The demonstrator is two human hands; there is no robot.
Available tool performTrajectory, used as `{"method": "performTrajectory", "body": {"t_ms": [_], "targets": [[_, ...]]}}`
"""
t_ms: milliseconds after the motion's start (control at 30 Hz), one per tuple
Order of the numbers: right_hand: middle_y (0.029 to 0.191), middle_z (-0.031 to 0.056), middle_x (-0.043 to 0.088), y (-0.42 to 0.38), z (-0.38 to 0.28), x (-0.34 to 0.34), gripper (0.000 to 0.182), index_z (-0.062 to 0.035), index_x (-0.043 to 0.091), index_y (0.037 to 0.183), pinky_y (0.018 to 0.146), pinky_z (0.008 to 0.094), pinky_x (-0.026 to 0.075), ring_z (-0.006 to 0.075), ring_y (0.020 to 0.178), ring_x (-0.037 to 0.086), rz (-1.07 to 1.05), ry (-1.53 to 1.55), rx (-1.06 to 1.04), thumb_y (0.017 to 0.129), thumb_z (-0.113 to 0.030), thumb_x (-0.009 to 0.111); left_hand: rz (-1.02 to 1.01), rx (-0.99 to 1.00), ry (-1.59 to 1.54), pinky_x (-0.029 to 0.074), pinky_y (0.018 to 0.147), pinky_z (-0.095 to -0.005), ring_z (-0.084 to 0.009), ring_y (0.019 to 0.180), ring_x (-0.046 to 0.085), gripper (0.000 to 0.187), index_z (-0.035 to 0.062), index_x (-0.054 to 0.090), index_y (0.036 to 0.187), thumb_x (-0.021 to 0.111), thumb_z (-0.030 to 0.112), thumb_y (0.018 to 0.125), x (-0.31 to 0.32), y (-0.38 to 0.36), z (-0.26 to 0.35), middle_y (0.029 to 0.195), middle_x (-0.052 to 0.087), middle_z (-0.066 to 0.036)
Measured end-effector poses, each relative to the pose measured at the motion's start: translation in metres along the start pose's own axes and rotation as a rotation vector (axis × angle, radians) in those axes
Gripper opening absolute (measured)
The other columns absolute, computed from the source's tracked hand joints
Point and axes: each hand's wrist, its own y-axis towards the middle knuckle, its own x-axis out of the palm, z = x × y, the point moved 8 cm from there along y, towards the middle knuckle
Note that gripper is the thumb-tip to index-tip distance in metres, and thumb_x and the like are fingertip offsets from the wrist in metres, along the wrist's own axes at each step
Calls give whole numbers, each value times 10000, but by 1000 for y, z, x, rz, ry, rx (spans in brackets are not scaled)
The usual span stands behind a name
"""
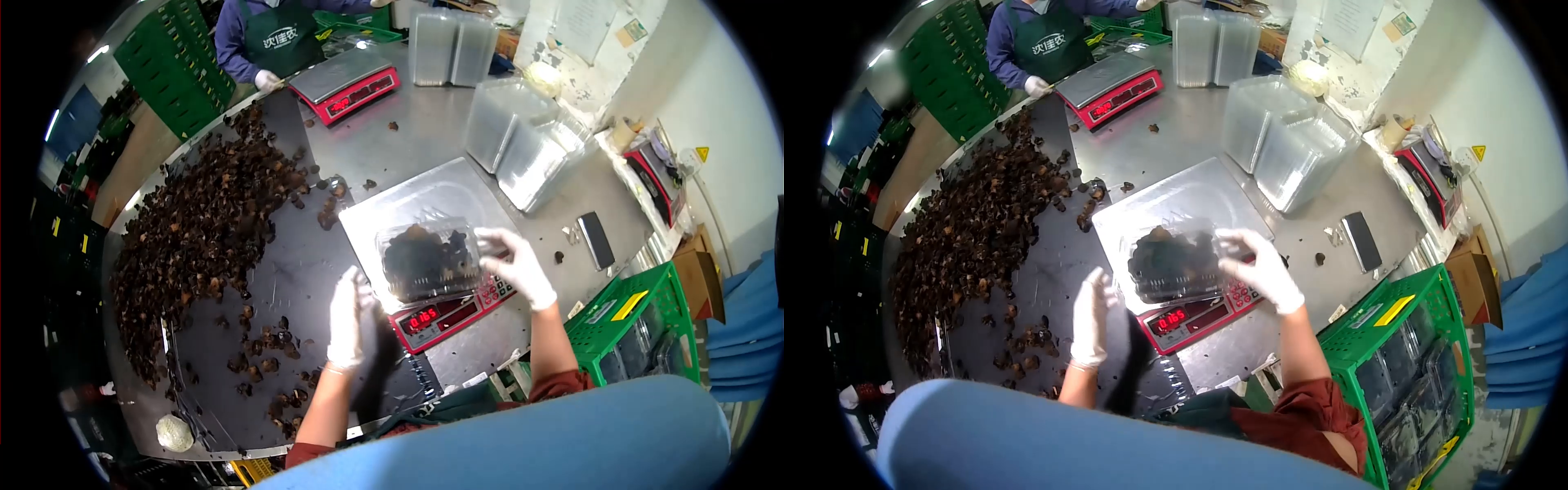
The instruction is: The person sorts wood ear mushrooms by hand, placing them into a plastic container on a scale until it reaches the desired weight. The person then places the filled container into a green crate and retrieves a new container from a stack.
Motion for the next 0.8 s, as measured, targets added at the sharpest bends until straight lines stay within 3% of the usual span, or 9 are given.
{"method": "performTrajectory", "body": {"t_ms": [67,200,233,300,533,633,700,767,800], "targets": [[1010,40,605,-25,23,3,542,-41,533,1286,768,253,482,89,862,555,81,57,125,803,-171,741,-78,-81,59,455,752,-215,-69,850,536,318,21,553,1241,531,206,984,7,-13,-19,1068,594,-21],[866,63,609,-59,68,31,309,-3,538,1128,652,226,506,106,679,594,-15,494,552,897,-171,657,-168,-8,233,491,675,-219,-84,742,582,226,16,564,1128,596,112,926,8,-13,-38,902,632,-30],[809,60,603,-61,65,37,186,-7,522,1054,606,234,519,123,610,599,12,582,555,926,-123,594,-185,-70,160,497,671,-223,-91,731,588,225,16,555,1125,593,86,914,9,-14,-41,886,632,-33],[808,60,602,-64,64,42,185,-6,517,1065,618,241,522,127,640,612,44,629,524,924,-107,582,-218,-194,11,509,664,-230,-103,709,599,233,15,538,1118,587,35,891,12,-15,-43,853,633,-38],[778,62,584,-85,61,58,183,-34,460,1010,638,257,505,133,668,596,26,597,412,841,29,490,-281,-37,42,511,698,-252,-120,707,598,245,5,512,1073,563,-41,838,-1,-34,-48,760,578,-28],[775,56,582,-93,55,64,206,-36,467,1021,641,252,497,129,665,588,32,630,338,835,47,501,-355,-4,25,506,696,-260,-118,746,577,321,32,479,1105,580,-59,814,-8,-43,-45,873,575,-45],[792,52,590,-98,39,62,223,-28,481,1032,645,243,487,127,670,586,65,648,246,832,67,508,-419,-24,17,509,719,-267,-123,796,578,488,42,425,1231,626,-52,796,-6,-58,-27,941,568,-67],[840,61,611,-99,12,51,181,-17,518,1011,667,245,483,126,723,599,68,190,74,848,61,524,-500,-30,189,512,784,-284,-147,910,570,784,75,265,1427,688,-33,775,1,-74,2,1056,549,-89],[864,66,621,-99,-2,48,160,-12,536,1000,678,245,481,126,750,606,67,-39,-8,856,59,531,-500,151,401,502,835,-321,-213,981,568,776,74,327,1409,703,-29,739,4,-77,15,1092,557,-115]]}}
